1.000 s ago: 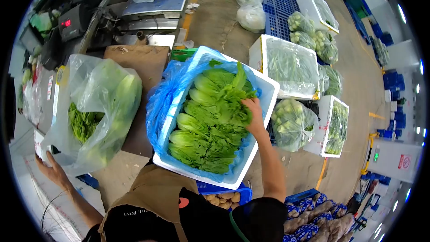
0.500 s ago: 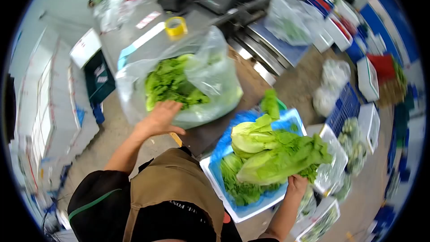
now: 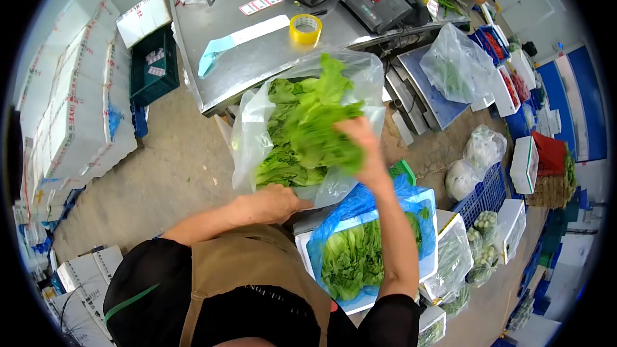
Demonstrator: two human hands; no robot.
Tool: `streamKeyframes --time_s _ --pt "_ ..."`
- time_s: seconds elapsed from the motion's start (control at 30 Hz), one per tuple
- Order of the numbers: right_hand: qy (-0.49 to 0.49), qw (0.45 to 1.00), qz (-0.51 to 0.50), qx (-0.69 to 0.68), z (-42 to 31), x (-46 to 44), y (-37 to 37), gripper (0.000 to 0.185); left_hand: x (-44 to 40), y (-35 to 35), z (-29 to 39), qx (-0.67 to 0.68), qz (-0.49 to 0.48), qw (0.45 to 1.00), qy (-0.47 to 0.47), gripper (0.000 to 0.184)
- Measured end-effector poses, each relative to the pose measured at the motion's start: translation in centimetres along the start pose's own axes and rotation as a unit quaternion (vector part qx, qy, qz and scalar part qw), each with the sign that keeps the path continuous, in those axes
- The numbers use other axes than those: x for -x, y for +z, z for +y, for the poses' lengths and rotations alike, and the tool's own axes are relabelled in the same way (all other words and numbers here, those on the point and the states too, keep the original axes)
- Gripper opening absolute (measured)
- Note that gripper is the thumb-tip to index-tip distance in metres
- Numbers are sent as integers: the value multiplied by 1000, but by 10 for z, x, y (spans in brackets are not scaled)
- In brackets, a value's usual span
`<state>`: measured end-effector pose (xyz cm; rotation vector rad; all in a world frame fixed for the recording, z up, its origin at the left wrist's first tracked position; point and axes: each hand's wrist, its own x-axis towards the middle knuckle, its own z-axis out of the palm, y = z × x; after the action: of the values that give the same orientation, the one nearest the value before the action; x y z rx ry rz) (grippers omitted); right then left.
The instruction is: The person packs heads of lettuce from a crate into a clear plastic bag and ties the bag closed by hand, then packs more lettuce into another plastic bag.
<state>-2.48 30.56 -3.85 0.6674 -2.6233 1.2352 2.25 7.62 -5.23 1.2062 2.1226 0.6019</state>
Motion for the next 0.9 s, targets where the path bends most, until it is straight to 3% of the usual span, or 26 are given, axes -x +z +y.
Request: streamKeyframes --time_s 0.03,0.07,0.2,0.27,0.33,0.5,0.6,0.63,0.7,0.73,0.8,0.83,0.87,0.9 --pt "-41 977 -89 189 6 -7 29 35 -2 3 -2 -10 3 1000 12 33" --pt "-77 910 -176 368 19 -8 67 31 -4 1 -2 -20 -1 1000 8 32" --pt "-135 798 -383 446 49 21 199 18 -3 5 -7 -33 -15 999 26 38" --pt "-160 848 -242 444 74 33 232 20 -1 6 -9 -36 -25 999 27 39" --pt "-168 860 -191 443 75 34 235 21 4 3 -4 -49 -52 997 4 34" --pt "-112 847 -295 428 40 18 189 30 2 -23 -6 67 -10 997 -35 27" --pt "-30 966 -217 139 14 30 139 40 -1 -36 -10 122 106 982 -99 32" --pt "40 980 -186 63 8 37 117 48 -3 -50 -5 141 132 973 -129 32" --pt "73 997 -38 -12 -13 58 64 44 -18 -50 -1 119 223 957 -144 31" --pt "99 993 46 -41 -17 81 43 42 -26 -41 -5 84 285 946 -131 31" --pt "196 946 226 -128 -7 143 11 34 -52 -17 -27 -87 306 946 -65 48" --pt "209 902 337 -167 5 178 5 29 -65 -8 -26 -138 258 951 -100 61" --pt "308 848 398 -166 21 221 0 29 -75 -1 -25 -195 218 946 -137 74" --pt "364 815 445 -71 41 263 -1 31 -87 6 -27 -197 183 951 -151 81"
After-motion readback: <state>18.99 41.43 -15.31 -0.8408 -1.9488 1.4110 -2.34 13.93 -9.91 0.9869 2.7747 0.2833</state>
